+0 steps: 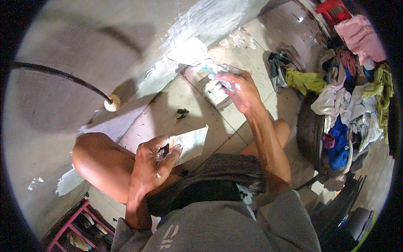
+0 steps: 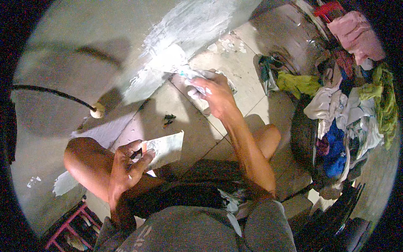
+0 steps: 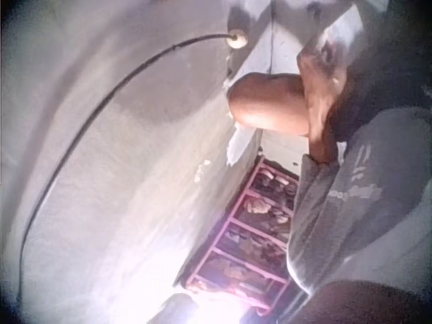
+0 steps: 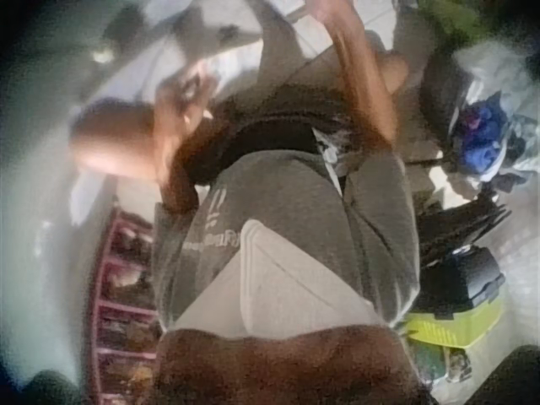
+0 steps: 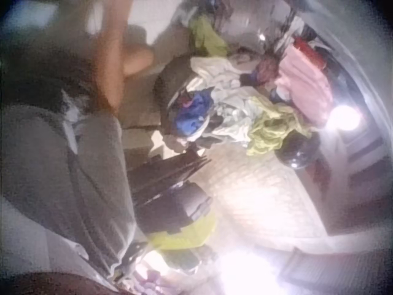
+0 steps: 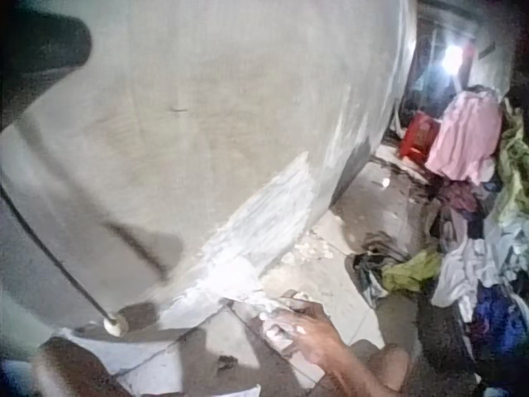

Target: The person applies a white substance to a wall using a spatula and a small flat board.

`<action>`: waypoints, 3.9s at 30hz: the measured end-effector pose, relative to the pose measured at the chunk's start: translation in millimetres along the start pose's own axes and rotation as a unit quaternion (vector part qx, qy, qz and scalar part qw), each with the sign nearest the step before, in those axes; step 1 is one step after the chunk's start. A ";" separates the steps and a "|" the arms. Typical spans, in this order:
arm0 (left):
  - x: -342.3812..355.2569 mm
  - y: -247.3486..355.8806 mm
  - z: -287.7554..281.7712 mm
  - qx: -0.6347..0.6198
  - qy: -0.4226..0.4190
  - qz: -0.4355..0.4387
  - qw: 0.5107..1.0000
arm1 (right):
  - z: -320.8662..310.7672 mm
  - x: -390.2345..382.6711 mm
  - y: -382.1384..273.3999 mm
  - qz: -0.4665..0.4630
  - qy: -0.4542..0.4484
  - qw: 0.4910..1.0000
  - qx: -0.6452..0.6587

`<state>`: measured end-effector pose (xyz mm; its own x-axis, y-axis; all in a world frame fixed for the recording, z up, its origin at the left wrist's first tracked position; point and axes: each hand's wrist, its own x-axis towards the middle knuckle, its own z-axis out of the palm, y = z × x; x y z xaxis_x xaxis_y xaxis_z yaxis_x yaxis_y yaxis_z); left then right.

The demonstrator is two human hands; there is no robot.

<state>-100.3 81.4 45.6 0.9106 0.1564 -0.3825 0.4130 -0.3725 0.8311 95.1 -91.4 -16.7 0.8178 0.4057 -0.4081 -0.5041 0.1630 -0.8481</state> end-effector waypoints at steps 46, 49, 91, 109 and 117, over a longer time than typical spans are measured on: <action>-3.7 -0.5 -5.3 -0.074 0.014 -0.020 0.997 | 15.4 63.1 -21.9 -0.031 -0.025 0.999 -0.024; -2.5 1.8 -7.0 -0.042 0.017 -0.023 0.999 | -31.9 34.7 2.3 0.039 -0.088 0.993 -0.067; -4.3 6.9 0.5 0.067 -0.063 0.085 0.992 | 16.5 25.0 1.6 -0.051 -0.001 0.983 -0.176; -20.8 5.7 -4.8 -0.021 0.010 0.100 0.995 | -1.4 41.3 107.5 0.019 0.014 0.969 -0.247; -23.5 6.6 -13.6 0.005 -0.075 0.100 0.992 | 36.0 16.6 55.9 0.011 0.010 0.981 -0.194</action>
<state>-118.8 87.7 65.6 0.9619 -0.0586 -0.2672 0.2241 -0.3918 0.8924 70.5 -43.1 -58.7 0.8151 0.3879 -0.4302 -0.3803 -0.2020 -0.9025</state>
